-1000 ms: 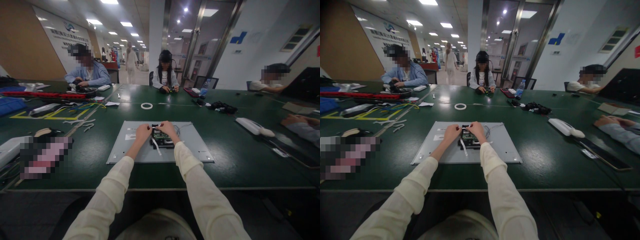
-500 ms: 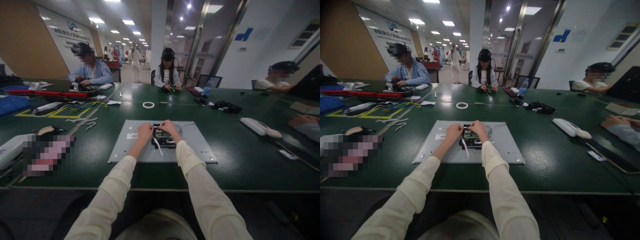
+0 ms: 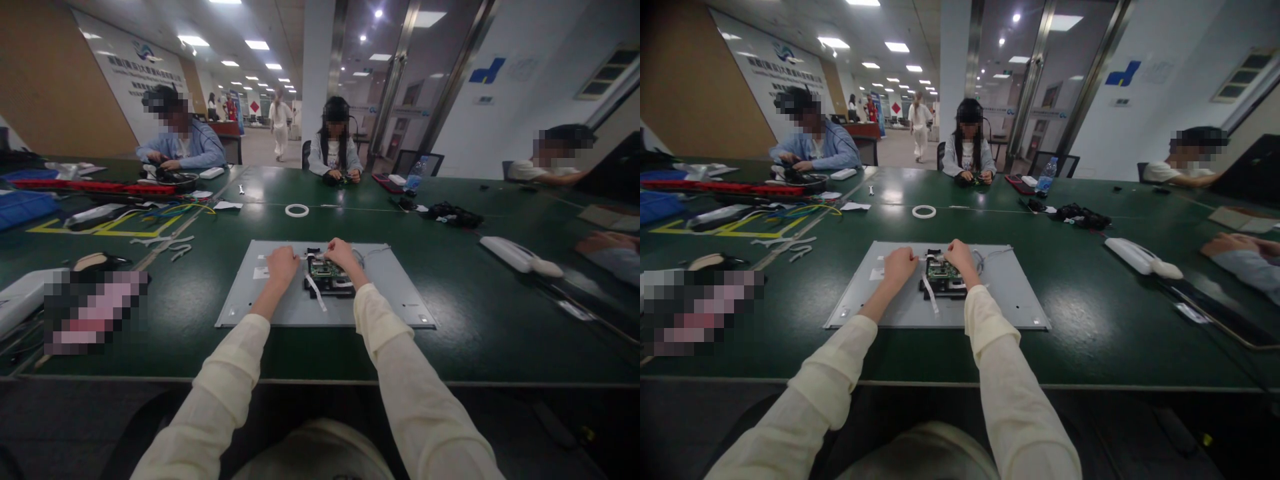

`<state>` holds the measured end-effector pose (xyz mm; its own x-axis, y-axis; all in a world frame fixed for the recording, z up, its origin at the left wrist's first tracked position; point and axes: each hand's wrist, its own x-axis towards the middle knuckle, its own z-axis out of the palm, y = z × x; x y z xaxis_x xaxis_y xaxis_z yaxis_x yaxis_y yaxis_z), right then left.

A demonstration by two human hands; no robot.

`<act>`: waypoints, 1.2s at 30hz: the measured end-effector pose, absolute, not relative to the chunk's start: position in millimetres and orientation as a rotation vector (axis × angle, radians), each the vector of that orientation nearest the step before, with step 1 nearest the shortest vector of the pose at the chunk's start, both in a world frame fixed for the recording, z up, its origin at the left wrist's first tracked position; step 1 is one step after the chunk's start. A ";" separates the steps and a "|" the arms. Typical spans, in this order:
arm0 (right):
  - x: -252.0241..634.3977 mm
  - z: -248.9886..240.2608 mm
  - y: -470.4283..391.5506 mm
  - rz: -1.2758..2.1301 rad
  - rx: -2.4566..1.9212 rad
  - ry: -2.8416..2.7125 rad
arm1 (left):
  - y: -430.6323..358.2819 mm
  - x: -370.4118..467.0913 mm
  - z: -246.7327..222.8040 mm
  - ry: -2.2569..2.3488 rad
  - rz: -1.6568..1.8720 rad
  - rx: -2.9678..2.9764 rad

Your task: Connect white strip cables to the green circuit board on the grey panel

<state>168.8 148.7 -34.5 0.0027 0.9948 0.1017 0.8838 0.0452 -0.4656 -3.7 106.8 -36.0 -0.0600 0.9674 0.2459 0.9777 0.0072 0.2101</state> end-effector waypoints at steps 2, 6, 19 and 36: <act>168.8 -32.7 147.6 0.388 -1.857 -1.950 | 106.7 -7.6 -35.8 -2.210 -0.510 -2.120; 166.3 -26.2 142.4 0.422 -1.781 -2.000 | 107.9 -11.7 -36.0 -2.175 -0.552 -2.093; 165.4 -27.1 138.1 0.430 -1.847 -2.037 | 115.5 -6.7 -44.4 -2.165 -0.587 -2.186; 164.0 -23.2 129.9 0.330 -1.744 -2.097 | 112.7 -2.9 -38.5 -2.060 -0.637 -2.249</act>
<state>164.0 129.9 -23.2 -0.1485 0.9780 0.1468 0.8857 0.1976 -0.4202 -2.9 112.7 -38.5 0.0420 0.9490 0.3126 0.9597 -0.1254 0.2516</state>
